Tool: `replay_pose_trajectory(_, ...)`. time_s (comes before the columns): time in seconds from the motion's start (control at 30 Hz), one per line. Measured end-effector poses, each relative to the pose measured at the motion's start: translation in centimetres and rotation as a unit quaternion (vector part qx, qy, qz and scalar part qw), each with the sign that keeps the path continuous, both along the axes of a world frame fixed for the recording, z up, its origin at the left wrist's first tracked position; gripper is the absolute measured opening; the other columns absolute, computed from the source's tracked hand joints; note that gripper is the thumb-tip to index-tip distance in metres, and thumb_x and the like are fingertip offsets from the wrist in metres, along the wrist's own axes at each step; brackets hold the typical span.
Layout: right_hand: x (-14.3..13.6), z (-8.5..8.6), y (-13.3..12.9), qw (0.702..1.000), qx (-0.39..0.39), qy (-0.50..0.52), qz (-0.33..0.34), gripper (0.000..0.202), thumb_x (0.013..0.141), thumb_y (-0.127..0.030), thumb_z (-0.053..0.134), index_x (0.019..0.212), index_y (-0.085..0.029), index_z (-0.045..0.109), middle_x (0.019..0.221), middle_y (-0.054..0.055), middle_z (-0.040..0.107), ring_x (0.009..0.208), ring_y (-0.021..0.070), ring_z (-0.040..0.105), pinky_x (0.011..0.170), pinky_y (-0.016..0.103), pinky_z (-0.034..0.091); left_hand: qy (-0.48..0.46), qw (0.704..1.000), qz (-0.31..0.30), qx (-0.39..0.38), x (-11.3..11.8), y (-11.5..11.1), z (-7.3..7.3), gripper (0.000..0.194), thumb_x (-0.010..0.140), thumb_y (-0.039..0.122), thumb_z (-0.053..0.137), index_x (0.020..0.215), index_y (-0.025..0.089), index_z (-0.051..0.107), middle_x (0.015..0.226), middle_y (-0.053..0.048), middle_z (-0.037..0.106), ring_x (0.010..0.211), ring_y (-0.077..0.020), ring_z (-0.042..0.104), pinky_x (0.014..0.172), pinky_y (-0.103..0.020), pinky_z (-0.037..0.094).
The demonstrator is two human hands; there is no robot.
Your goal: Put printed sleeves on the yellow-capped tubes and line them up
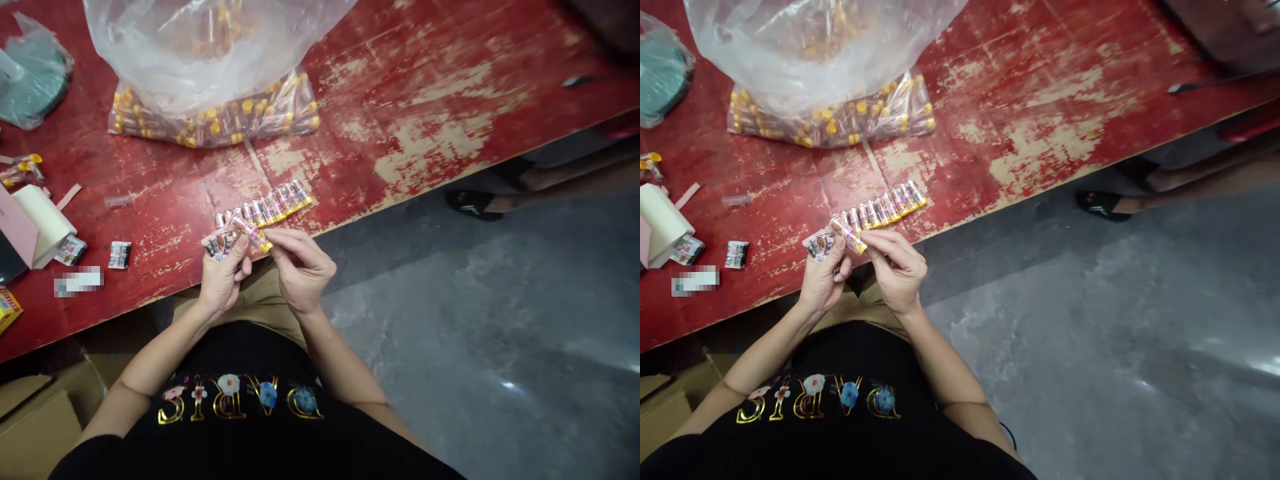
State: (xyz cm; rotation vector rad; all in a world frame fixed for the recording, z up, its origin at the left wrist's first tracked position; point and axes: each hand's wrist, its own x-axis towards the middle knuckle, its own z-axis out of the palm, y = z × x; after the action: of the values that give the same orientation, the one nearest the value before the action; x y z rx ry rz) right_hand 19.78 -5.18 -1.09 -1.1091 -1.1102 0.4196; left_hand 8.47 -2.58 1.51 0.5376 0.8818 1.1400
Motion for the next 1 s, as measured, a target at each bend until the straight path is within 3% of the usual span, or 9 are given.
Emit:
replay_pose_trajectory(0.1,3.3,-2.2,2.0,0.997,0.002,-0.001,-0.081,0.017,0.087,-0.02,0.068,0.097,-0.029,0.079,0.094,0.0,0.076,0.089,0.0169,0.071,0.086,0.037,0.061,-0.021,0.999,-0.017,-0.042,-0.1,0.5,-0.2,0.048,0.07,0.03,0.087,0.112,0.019,0.067,0.079,0.0,0.067,0.052,-0.0038,0.054,0.039,-0.013,0.028)
replay_pose_trajectory(0.23,11.4,-7.2,7.0,0.975,0.02,-0.013,-0.222,0.015,0.087,-0.026,0.065,0.095,-0.021,0.077,0.089,0.003,0.073,0.084,0.0174,0.07,0.079,0.037,0.06,-0.031,0.992,-0.031,-0.116,-0.8,1.4,-0.8,0.048,0.082,0.03,0.077,0.126,0.019,0.063,0.1,-0.008,0.072,0.061,-0.0064,0.06,0.044,-0.013,0.037)
replay_pose_trajectory(0.33,15.9,-10.7,10.2,0.973,-0.004,-0.062,-0.224,0.017,0.086,-0.027,0.062,0.089,-0.018,0.076,0.09,0.007,0.072,0.088,0.0196,0.069,0.085,0.04,0.059,-0.026,0.989,-0.026,-0.143,-1.2,1.9,-1.5,0.044,0.083,0.022,0.071,0.126,0.017,0.062,0.1,-0.008,0.073,0.066,-0.0093,0.064,0.048,-0.015,0.043)
replay_pose_trajectory(0.4,17.0,-12.0,11.2,0.976,-0.029,-0.101,-0.192,0.018,0.087,-0.027,0.061,0.089,-0.017,0.075,0.091,0.008,0.073,0.09,0.02,0.069,0.088,0.04,0.057,-0.022,0.989,-0.027,-0.141,-1.4,2.1,-1.9,0.045,0.082,0.018,0.069,0.126,0.015,0.062,0.102,-0.009,0.074,0.069,-0.0106,0.067,0.052,-0.017,0.047)
replay_pose_trajectory(0.57,16.5,-12.4,10.3,0.977,-0.043,-0.187,-0.091,0.02,0.091,-0.025,0.057,0.095,-0.019,0.075,0.097,0.009,0.074,0.094,0.0204,0.067,0.092,0.041,0.054,-0.009,0.992,-0.033,-0.125,-1.4,2.2,-2.1,0.042,0.084,0.012,0.063,0.126,0.014,0.061,0.108,-0.011,0.074,0.081,-0.015,0.071,0.068,-0.024,0.057)
replay_pose_trajectory(0.67,16.7,-12.1,9.1,0.971,-0.052,-0.226,-0.06,0.026,0.088,-0.022,0.058,0.11,-0.018,0.072,0.109,0.01,0.073,0.106,0.0223,0.065,0.101,0.043,0.05,-0.002,0.992,-0.034,-0.118,-1.1,2.4,-2.1,0.041,0.084,0.009,0.062,0.125,0.014,0.062,0.11,-0.012,0.074,0.089,-0.0173,0.072,0.08,-0.029,0.058)
replay_pose_trajectory(0.77,17.2,-12.2,8.1,0.974,-0.068,-0.207,-0.067,0.038,0.087,-0.018,0.054,0.122,-0.016,0.066,0.119,0.013,0.068,0.114,0.0227,0.062,0.104,0.043,0.049,-0.004,0.994,-0.033,-0.102,-0.4,2.5,-2.4,0.037,0.083,0.009,0.066,0.12,0.014,0.064,0.11,-0.012,0.074,0.093,-0.017,0.073,0.088,-0.031,0.057)
replay_pose_trajectory(0.87,17.5,-12.6,7.7,0.979,-0.09,-0.168,-0.077,0.036,0.091,-0.023,0.05,0.122,-0.015,0.066,0.117,0.014,0.068,0.108,0.0212,0.064,0.099,0.041,0.053,-0.004,0.995,-0.04,-0.086,0.2,2.4,-2.7,0.035,0.081,0.011,0.071,0.115,0.015,0.065,0.111,-0.012,0.074,0.099,-0.0188,0.072,0.095,-0.035,0.055)
replay_pose_trajectory(1.0,17.3,-12.5,8.6,0.969,-0.127,-0.185,-0.107,0.035,0.096,-0.033,0.043,0.119,-0.018,0.066,0.117,0.013,0.069,0.112,0.022,0.063,0.104,0.042,0.05,-0.005,0.996,-0.052,-0.07,0.7,2.1,-3.0,0.029,0.084,0.014,0.071,0.113,0.014,0.066,0.119,-0.014,0.072,0.112,-0.0233,0.068,0.103,-0.041,0.051)
